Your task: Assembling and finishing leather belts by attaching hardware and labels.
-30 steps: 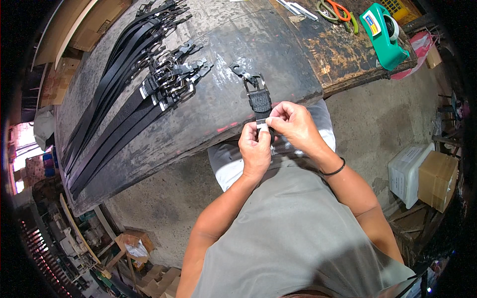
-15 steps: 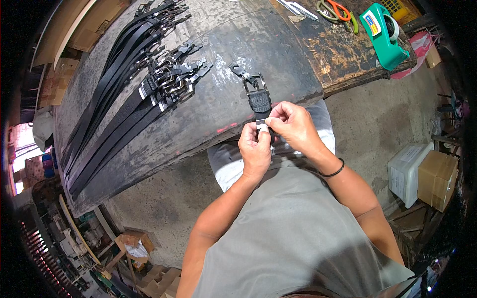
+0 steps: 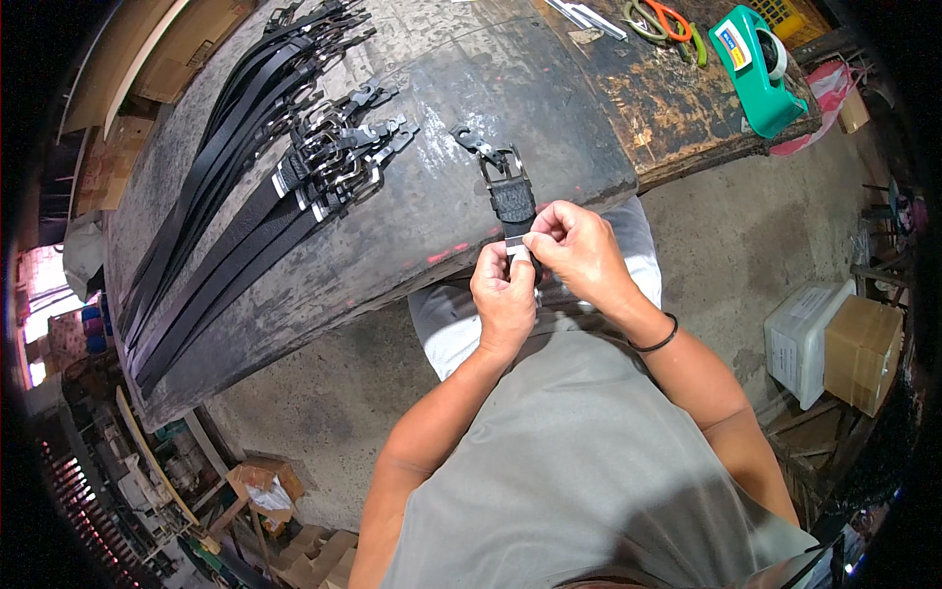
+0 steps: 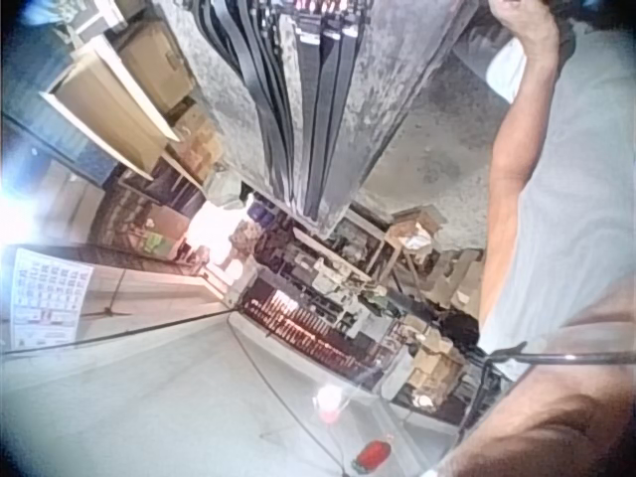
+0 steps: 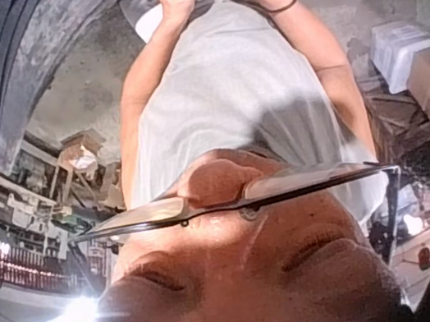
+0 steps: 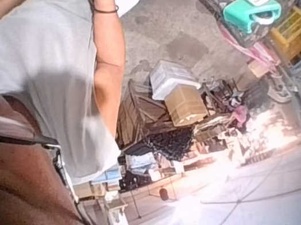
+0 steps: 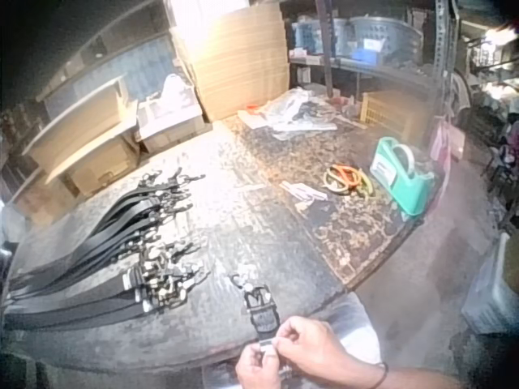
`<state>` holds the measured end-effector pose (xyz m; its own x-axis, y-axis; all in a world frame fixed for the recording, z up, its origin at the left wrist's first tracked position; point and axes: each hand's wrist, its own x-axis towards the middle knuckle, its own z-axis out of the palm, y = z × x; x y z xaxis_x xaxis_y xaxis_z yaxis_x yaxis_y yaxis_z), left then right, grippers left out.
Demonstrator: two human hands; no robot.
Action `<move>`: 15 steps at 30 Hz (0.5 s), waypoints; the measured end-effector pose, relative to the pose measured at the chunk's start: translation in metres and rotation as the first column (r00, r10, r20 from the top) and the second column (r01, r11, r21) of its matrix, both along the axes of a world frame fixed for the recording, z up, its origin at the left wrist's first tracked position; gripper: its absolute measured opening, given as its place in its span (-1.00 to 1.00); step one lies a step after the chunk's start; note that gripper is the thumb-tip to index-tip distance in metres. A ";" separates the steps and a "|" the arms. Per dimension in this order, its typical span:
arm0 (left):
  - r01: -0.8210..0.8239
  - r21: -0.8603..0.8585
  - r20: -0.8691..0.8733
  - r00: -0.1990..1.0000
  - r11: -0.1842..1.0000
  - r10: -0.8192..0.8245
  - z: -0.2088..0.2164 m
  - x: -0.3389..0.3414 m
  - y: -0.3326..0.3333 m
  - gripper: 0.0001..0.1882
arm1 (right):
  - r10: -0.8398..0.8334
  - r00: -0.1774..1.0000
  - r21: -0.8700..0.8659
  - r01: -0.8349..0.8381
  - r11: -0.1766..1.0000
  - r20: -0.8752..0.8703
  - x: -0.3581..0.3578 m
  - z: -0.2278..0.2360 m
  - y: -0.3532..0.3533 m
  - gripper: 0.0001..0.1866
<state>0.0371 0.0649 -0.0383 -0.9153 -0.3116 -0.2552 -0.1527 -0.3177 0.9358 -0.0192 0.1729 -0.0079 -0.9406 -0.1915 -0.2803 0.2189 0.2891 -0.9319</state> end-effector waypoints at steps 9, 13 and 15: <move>0.047 0.007 0.026 0.999 0.999 -0.048 -0.001 0.002 -0.002 -0.92 | 0.025 0.998 0.060 -0.021 0.998 -0.050 -0.001 0.001 0.000 -0.80; 0.036 0.013 0.018 0.999 0.999 -0.036 -0.007 0.003 -0.005 -0.93 | 0.037 0.999 0.059 -0.035 0.998 -0.035 -0.001 0.002 0.003 -0.77; 0.043 0.032 0.001 0.999 0.999 -0.043 -0.008 0.004 -0.005 -0.93 | 0.038 0.999 0.050 -0.040 0.998 0.029 -0.003 0.008 0.006 -0.75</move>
<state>0.0409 0.0600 -0.0468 -0.9272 -0.2639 -0.2657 -0.1681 -0.3405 0.9251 -0.0221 0.1786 -0.0004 -0.9244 -0.2130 -0.3164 0.2321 0.3440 -0.9098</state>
